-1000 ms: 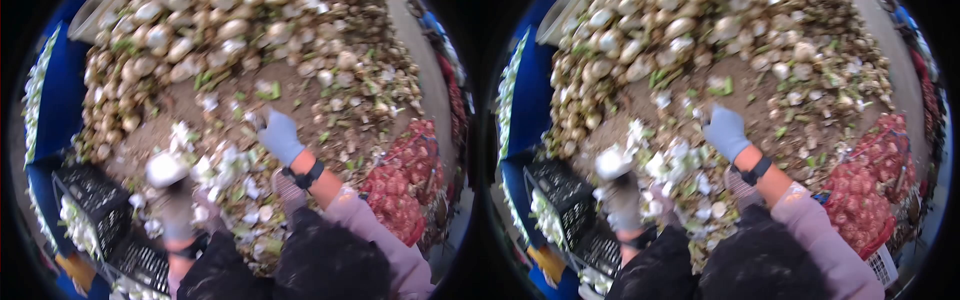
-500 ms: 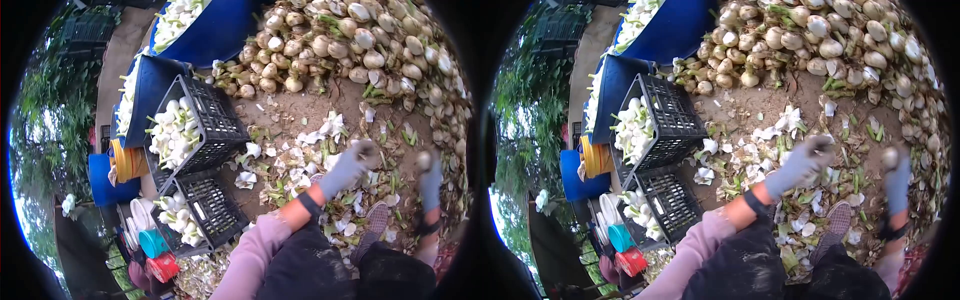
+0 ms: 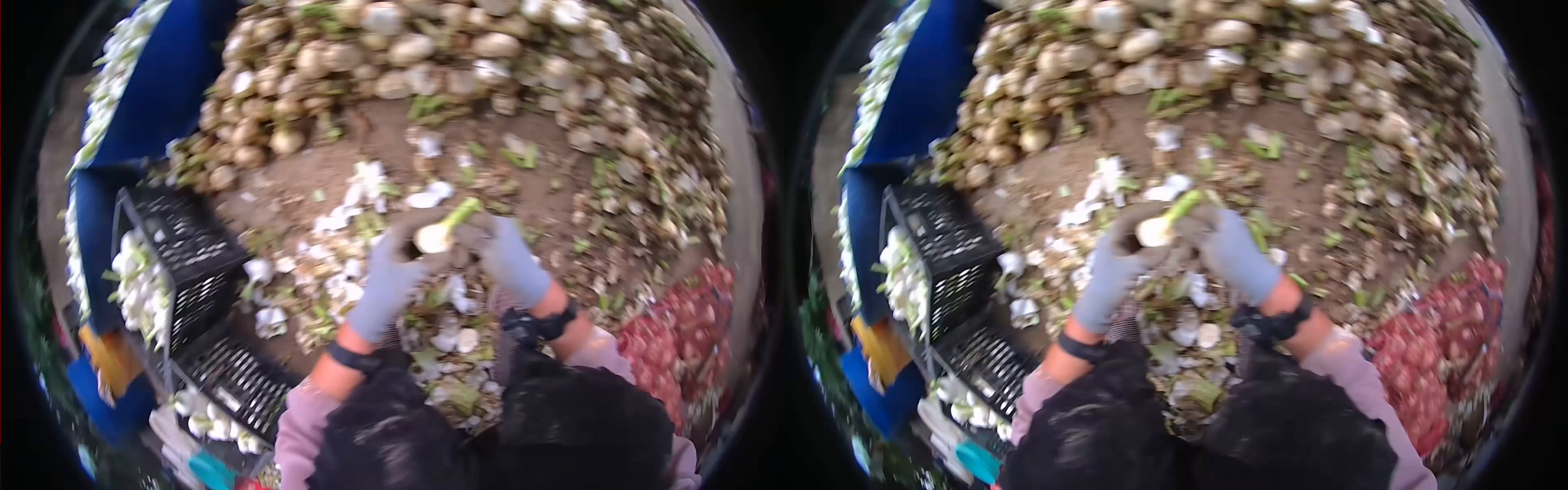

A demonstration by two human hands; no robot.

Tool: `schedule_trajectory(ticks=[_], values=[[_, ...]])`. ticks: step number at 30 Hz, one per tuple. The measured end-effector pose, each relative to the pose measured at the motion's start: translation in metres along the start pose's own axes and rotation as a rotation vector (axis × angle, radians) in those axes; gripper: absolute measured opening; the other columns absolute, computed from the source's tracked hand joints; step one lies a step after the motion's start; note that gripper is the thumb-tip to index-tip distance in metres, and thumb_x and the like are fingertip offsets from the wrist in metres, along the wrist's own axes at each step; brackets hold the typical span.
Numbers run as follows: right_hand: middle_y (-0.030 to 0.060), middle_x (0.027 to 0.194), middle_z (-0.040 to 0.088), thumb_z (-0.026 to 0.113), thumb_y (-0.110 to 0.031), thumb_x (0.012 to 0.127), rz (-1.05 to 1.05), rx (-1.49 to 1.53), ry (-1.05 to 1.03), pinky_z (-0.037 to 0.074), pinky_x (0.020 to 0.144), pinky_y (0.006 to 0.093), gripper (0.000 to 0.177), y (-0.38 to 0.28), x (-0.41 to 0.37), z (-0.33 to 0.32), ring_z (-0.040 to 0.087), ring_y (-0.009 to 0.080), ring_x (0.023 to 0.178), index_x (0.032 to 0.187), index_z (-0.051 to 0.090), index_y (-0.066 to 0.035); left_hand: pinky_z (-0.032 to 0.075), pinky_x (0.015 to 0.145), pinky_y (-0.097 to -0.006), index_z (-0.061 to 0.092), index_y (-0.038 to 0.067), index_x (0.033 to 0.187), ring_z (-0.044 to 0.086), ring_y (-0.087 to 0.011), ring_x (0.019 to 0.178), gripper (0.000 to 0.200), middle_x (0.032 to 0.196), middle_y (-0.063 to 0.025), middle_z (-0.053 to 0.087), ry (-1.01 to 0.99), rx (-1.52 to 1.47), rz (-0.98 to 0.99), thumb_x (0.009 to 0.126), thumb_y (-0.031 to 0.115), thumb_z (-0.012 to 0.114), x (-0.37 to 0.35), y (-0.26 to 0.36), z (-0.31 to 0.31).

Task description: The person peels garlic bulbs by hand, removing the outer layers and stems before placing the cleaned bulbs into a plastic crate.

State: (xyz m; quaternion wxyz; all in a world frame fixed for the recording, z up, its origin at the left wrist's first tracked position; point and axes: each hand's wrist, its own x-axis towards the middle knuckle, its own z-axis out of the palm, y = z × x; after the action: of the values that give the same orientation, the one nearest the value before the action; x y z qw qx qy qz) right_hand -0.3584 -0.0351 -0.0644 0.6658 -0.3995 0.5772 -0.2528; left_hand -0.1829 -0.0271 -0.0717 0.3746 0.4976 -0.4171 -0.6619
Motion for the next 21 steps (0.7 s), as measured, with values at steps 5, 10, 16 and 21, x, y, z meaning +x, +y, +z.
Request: schedule_trajectory(ticks=[5, 10, 16, 21], values=[[0.0145, 0.067, 0.061, 0.062, -0.015, 0.083, -0.153, -0.274, 0.205, 0.044, 0.05, 0.0374, 0.013, 0.025, 0.002, 0.009, 0.058, 0.0254, 0.052, 0.088, 0.062, -0.003, 0.048, 0.052, -0.0213, 0.042, 0.005, 0.137, 0.065, -0.0153, 0.07, 0.052, 0.103, -0.0101, 0.064, -0.038, -0.553, -0.34, 0.097, 0.037, 0.054, -0.004, -0.014, -0.01], [0.0162, 0.084, 0.067, 0.065, -0.015, 0.085, -0.336, -0.268, 0.207, 0.049, 0.062, 0.0338, 0.019, 0.032, 0.006, 0.019, 0.064, 0.0252, 0.068, 0.102, 0.064, -0.007, 0.047, 0.05, -0.0226, 0.039, 0.005, 0.138, 0.062, -0.015, 0.062, 0.062, 0.096, -0.0109, 0.063, -0.059, -0.531, -0.318, 0.097, 0.049, 0.049, -0.008, -0.014, -0.002], [0.0136, 0.087, 0.07, 0.061, -0.013, 0.09, -0.087, -0.201, 0.008, 0.051, 0.07, 0.0341, 0.024, 0.031, 0.01, 0.011, 0.065, 0.018, 0.078, 0.107, 0.062, 0.004, 0.053, 0.061, -0.0264, 0.035, 0.002, 0.139, 0.065, -0.0185, 0.071, 0.061, 0.093, -0.0122, 0.063, -0.025, -0.124, -0.405, 0.094, 0.037, 0.058, -0.007, 0.008, -0.017], [0.0208, 0.087, 0.067, 0.061, -0.011, 0.086, -0.018, -0.086, -0.025, 0.051, 0.072, 0.0385, 0.021, 0.031, -0.004, 0.014, 0.065, 0.0329, 0.077, 0.104, 0.062, 0.001, 0.056, 0.068, -0.0252, 0.056, -0.002, 0.119, 0.067, -0.0148, 0.08, 0.049, 0.094, -0.0093, 0.065, 0.067, 0.596, 0.217, 0.094, 0.04, 0.058, 0.009, -0.015, -0.028]])
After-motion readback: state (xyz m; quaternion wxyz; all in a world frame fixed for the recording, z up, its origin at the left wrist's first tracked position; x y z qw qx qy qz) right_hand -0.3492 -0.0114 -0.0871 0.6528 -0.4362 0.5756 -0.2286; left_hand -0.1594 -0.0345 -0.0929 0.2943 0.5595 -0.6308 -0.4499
